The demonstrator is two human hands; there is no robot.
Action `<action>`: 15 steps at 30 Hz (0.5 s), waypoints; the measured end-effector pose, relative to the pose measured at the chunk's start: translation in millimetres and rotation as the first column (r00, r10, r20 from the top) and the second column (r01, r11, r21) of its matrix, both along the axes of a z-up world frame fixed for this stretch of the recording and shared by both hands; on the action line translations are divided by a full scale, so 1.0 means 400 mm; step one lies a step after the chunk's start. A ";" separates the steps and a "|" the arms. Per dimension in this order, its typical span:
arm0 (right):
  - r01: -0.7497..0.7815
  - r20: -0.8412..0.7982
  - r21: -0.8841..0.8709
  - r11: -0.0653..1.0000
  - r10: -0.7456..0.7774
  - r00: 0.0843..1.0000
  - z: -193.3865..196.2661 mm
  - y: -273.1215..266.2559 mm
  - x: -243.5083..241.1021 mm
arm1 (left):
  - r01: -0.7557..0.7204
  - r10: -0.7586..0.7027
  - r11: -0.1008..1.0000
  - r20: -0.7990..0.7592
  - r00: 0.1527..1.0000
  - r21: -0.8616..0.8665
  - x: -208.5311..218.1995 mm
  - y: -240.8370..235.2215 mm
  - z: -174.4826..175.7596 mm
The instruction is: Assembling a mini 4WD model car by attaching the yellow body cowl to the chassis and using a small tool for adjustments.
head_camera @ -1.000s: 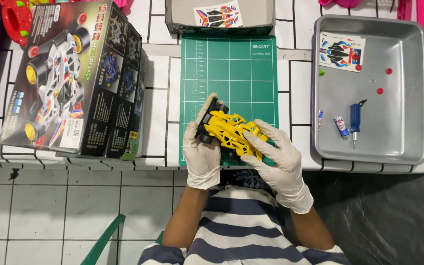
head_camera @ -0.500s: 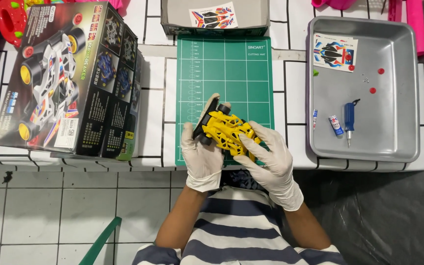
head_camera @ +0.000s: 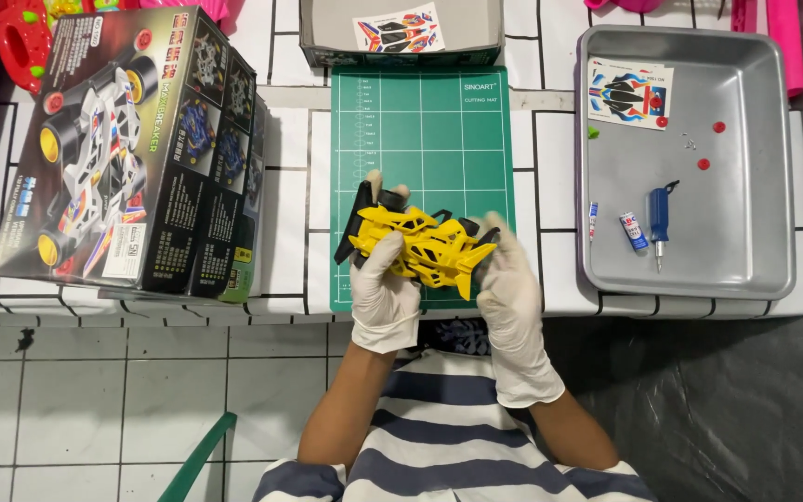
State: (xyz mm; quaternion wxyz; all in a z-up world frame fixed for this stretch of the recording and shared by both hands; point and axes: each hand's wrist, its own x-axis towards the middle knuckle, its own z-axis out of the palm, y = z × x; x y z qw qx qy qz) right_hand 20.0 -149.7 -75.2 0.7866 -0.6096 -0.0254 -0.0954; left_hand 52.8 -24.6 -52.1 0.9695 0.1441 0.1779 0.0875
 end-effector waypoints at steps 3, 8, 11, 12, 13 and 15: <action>0.094 -0.420 0.380 0.920 0.081 0.904 -0.001 0.015 -0.013 | 0.033 -0.115 0.964 0.299 0.947 0.265 -0.010 -0.040 -0.046; 0.162 -0.262 0.352 0.922 -0.070 0.963 -0.093 -0.157 0.003 | -0.025 -0.156 0.852 0.298 0.942 0.523 -0.025 -0.040 -0.047; 0.177 -0.141 -0.028 0.984 -0.180 0.974 0.040 -0.212 0.005 | -0.086 -0.129 0.665 0.228 0.965 0.742 -0.041 -0.022 -0.028; 0.155 -0.066 -0.242 0.958 -0.176 0.982 0.108 -0.219 -0.004 | -0.158 -0.115 0.482 0.241 0.964 0.862 -0.057 -0.017 -0.011; 0.166 -0.071 -0.238 0.957 -0.188 0.980 0.125 -0.206 -0.009 | -0.148 -0.128 0.480 0.236 0.963 0.865 -0.045 -0.010 0.018; 0.133 0.055 -0.542 0.829 -0.123 0.991 0.161 -0.182 -0.019 | -0.395 -0.305 -0.037 0.367 0.879 0.918 -0.022 0.001 0.075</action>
